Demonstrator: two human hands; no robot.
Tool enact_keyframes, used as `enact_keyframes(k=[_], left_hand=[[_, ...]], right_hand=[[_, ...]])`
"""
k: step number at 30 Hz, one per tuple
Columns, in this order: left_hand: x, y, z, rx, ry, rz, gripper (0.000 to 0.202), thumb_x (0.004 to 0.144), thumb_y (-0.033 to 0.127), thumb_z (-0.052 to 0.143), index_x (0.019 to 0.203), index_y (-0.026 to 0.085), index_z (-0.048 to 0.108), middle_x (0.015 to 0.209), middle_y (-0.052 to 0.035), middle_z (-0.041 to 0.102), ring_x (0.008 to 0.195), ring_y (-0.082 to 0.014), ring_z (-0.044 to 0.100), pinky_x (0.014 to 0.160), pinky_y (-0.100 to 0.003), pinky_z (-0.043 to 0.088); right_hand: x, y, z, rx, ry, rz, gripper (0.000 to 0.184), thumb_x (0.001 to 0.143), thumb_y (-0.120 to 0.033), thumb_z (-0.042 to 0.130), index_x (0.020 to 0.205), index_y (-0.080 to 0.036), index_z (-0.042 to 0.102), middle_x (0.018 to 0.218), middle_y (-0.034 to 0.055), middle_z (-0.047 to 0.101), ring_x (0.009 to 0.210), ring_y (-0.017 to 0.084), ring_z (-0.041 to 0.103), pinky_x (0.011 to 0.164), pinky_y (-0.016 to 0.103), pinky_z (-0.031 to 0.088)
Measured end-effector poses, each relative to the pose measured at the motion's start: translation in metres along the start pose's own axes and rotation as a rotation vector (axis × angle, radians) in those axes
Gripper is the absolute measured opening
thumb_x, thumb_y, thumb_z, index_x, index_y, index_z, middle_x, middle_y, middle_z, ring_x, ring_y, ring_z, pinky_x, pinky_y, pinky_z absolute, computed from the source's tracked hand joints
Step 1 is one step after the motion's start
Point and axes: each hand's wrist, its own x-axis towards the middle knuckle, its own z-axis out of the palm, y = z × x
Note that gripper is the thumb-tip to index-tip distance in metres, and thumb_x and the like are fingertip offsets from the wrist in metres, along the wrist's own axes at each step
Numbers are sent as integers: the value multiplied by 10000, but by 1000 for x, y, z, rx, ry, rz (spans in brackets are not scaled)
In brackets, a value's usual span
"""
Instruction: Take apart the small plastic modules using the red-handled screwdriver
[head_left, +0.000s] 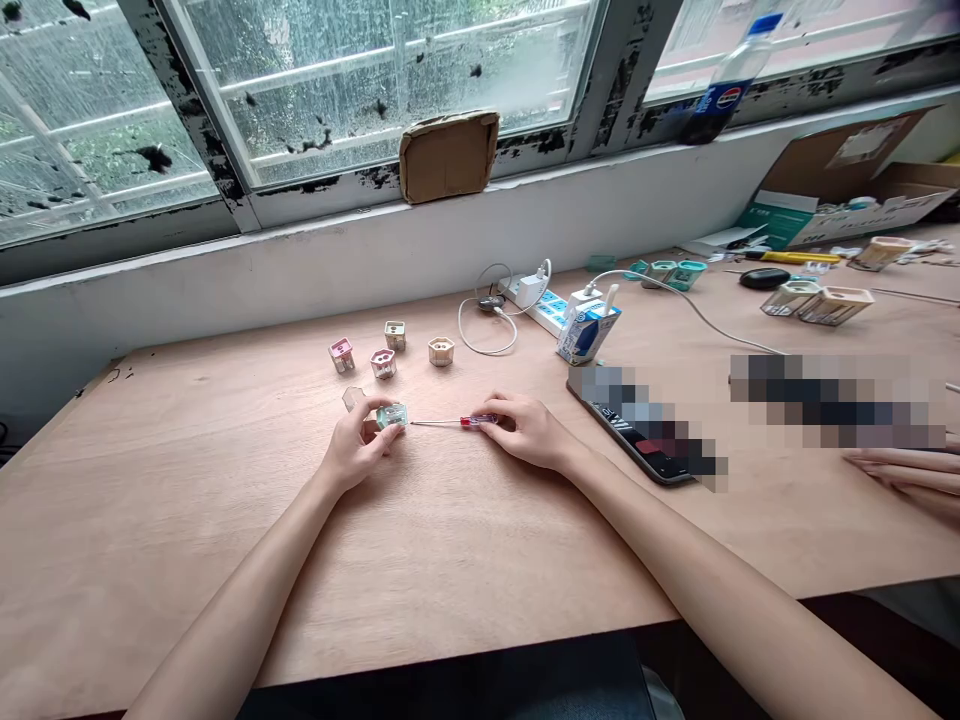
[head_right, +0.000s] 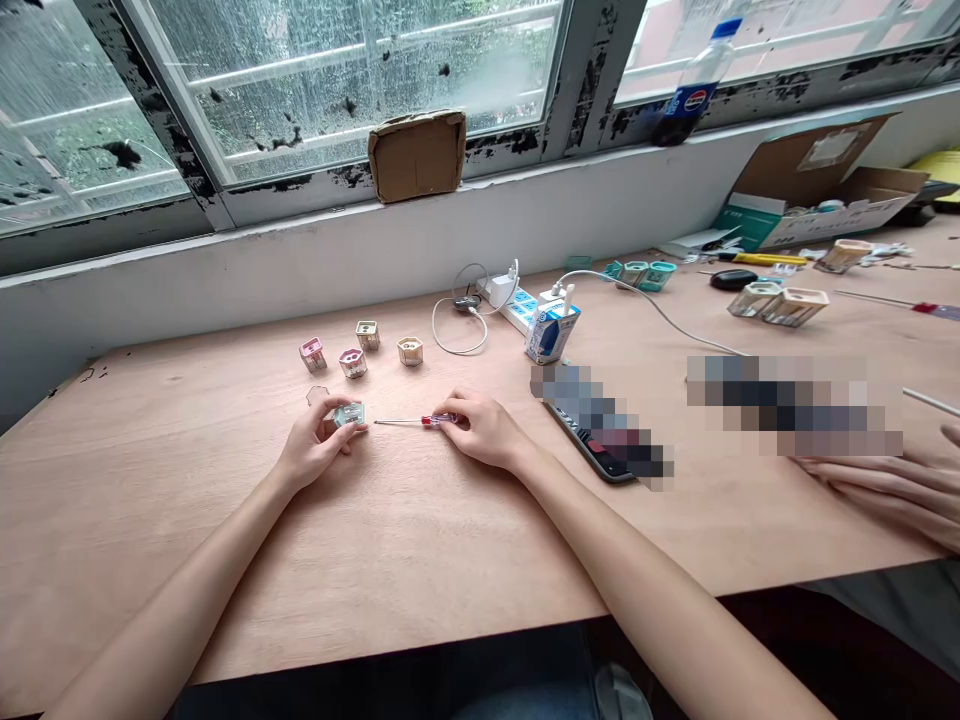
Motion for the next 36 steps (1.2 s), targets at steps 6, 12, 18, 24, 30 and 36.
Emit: enact_keyframes(k=[6, 12, 18, 24, 30, 36], left_hand=[[-4, 3, 1, 23, -20, 34, 390, 867, 431, 672, 1150, 188, 558, 912, -54, 677, 788, -187, 707, 549, -239, 574], [-6, 1, 0, 163, 2, 141, 306, 870, 352, 676, 1122, 194, 602, 1008, -59, 675, 785, -145, 654, 635, -236, 529], [-11, 8, -3, 216, -14, 182, 276, 867, 329, 658, 1099, 191, 606, 957, -41, 665, 717, -123, 614, 599, -219, 511], [-10, 7, -4, 253, -72, 219, 259, 847, 271, 651, 1091, 196, 608, 1082, -54, 641, 628, -83, 542, 574, -218, 488], [-9, 8, -3, 261, -133, 228, 247, 841, 280, 668, 1068, 191, 632, 1030, -55, 655, 702, -114, 566, 617, -229, 481], [-11, 14, 1, 103, -109, 63, 290, 861, 340, 669, 1076, 155, 609, 806, -11, 627, 594, -83, 517, 517, -189, 397]], right_hand=[[-20, -12, -7, -11, 15, 13, 181, 907, -239, 579, 909, -220, 759, 851, 56, 691, 707, 173, 639, 637, 288, 495], [-33, -18, -8, -18, 23, 39, 173, 918, -257, 588, 915, -224, 758, 871, 61, 707, 762, 197, 652, 668, 307, 509], [-35, -18, -7, 15, 28, 74, 186, 916, -256, 573, 945, -225, 753, 904, 63, 710, 763, 194, 654, 657, 307, 508], [-35, -14, -6, 54, 65, 88, 177, 897, -250, 579, 965, -224, 741, 919, 64, 716, 789, 206, 668, 673, 316, 527], [-36, -12, -4, -30, 37, 38, 189, 921, -255, 565, 967, -222, 745, 898, 67, 701, 763, 197, 650, 686, 318, 514], [-39, -12, -3, -116, 30, -69, 200, 938, -257, 558, 978, -224, 751, 880, 72, 692, 790, 208, 638, 703, 327, 501]])
